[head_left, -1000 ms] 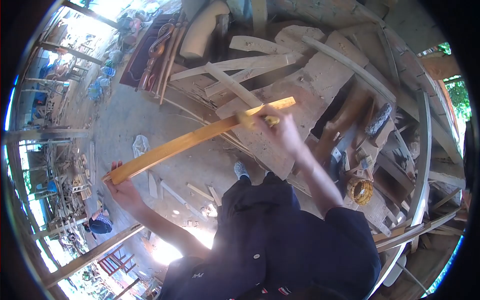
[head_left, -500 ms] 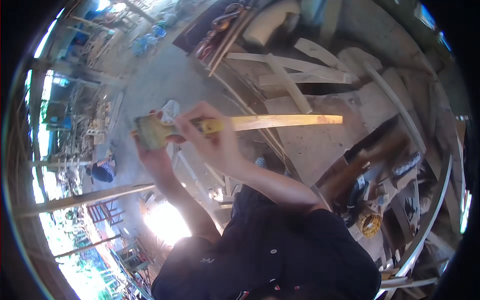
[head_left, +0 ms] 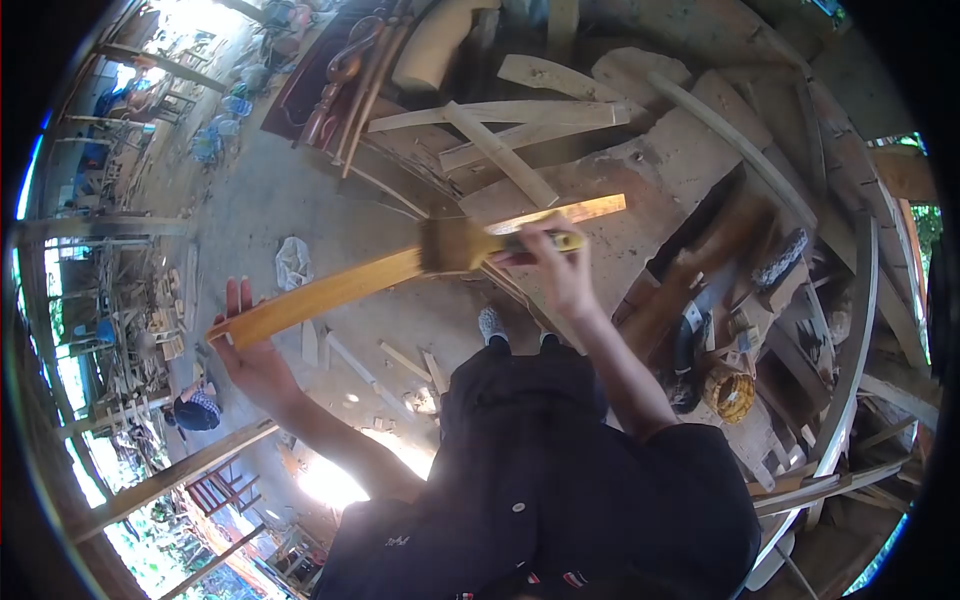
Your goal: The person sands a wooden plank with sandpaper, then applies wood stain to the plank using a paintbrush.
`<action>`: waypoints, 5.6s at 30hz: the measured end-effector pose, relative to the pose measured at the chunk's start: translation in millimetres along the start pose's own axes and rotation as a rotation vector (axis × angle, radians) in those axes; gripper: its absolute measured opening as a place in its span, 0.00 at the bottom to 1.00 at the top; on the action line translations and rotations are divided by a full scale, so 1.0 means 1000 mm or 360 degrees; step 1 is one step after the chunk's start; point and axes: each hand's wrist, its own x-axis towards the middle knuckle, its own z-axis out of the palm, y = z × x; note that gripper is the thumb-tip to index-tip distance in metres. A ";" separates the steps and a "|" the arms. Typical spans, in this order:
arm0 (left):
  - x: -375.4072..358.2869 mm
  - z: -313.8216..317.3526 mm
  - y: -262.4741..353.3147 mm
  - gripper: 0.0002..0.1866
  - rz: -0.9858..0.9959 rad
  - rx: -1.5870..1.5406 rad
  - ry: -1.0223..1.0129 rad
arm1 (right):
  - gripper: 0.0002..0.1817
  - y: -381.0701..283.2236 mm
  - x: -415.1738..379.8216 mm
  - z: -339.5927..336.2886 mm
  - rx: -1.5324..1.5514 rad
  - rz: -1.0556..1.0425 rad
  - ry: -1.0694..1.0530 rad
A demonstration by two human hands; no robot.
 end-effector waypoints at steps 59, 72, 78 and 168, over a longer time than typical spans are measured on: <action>0.012 0.002 -0.006 0.35 0.0025 0.0143 -0.0092 | 0.05 0.040 0.019 0.011 -0.0094 -0.0157 0.0249; 0.007 0.017 -0.008 0.33 0.0267 0.0365 0.0013 | 0.10 -0.014 0.026 -0.254 -0.0615 -0.0246 0.0724; -0.004 0.025 -0.007 0.29 0.0364 0.0028 -0.0119 | 0.11 -0.047 0.039 -0.259 -0.1487 -0.0344 0.0819; 0.037 -0.012 -0.001 0.32 0.0204 0.0846 -0.0231 | 0.26 -0.066 -0.359 -0.297 -0.0591 -0.0771 0.3458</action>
